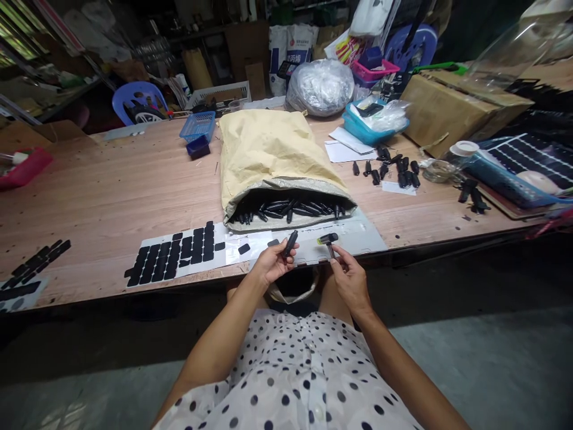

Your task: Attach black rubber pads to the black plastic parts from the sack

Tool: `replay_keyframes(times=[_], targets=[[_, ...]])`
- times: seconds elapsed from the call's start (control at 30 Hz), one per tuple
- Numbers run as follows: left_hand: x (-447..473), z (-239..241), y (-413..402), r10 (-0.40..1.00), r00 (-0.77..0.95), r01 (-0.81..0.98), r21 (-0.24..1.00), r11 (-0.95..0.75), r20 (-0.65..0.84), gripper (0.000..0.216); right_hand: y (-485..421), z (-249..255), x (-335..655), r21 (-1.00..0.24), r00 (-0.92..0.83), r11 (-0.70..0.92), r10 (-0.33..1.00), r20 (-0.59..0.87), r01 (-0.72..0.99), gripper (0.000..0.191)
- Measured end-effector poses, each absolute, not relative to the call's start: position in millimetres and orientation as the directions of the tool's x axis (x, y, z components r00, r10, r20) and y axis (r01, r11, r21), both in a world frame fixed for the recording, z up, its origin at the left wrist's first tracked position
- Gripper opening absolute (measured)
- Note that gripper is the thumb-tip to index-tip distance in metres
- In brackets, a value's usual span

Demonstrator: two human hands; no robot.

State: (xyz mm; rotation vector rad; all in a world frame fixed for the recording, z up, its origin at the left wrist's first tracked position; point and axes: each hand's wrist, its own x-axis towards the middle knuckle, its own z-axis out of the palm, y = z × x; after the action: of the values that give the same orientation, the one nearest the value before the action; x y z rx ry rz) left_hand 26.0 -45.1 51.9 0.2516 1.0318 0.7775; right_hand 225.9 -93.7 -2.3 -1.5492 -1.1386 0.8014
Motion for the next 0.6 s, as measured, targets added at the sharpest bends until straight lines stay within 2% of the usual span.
replay_keyframes(times=[0.1, 0.17, 0.2, 0.27, 0.37, 0.47, 0.6], targets=[[27.6, 40.4, -39.5, 0.826, 0.105, -0.306, 0.772, 0.557, -0.554, 0.022, -93.6, -2.6, 226.1, -0.964, 0.343, -0.047, 0.938, 0.047, 0.261, 0.046], [28.3, 30.9, -33.5, 0.923, -0.042, -0.098, 0.921, 0.376, -0.382, 0.016, -93.7, -3.2, 226.2, -0.966, 0.351, -0.047, 0.935, 0.048, 0.256, 0.046], [28.4, 26.3, -30.5, 0.952, -0.091, 0.026, 0.955, 0.295, -0.291, 0.016, -93.9, -3.5, 226.1, -0.966, 0.353, -0.044, 0.934, 0.05, 0.255, 0.046], [28.0, 17.9, -26.1, 0.981, -0.129, 0.261, 0.95, 0.174, -0.144, 0.017, -94.6, -3.9, 225.8, -0.965, 0.355, -0.039, 0.933, 0.059, 0.261, 0.045], [26.6, 8.9, -25.0, 0.996, -0.087, 0.516, 0.855, 0.049, -0.004, 0.015, -96.4, -3.3, 225.1, -0.959, 0.355, -0.031, 0.932, 0.074, 0.281, 0.044], [26.0, 5.6, -28.1, 0.999, -0.009, 0.653, 0.757, -0.03, 0.048, 0.012, -98.2, -0.2, 224.6, -0.949, 0.332, -0.013, 0.938, 0.097, 0.315, 0.043], [27.1, 7.6, -29.3, 0.998, 0.054, 0.729, 0.682, -0.063, 0.034, 0.013, -99.9, 5.9, 222.2, -0.916, 0.28, 0.05, 0.944, 0.173, 0.398, 0.039]])
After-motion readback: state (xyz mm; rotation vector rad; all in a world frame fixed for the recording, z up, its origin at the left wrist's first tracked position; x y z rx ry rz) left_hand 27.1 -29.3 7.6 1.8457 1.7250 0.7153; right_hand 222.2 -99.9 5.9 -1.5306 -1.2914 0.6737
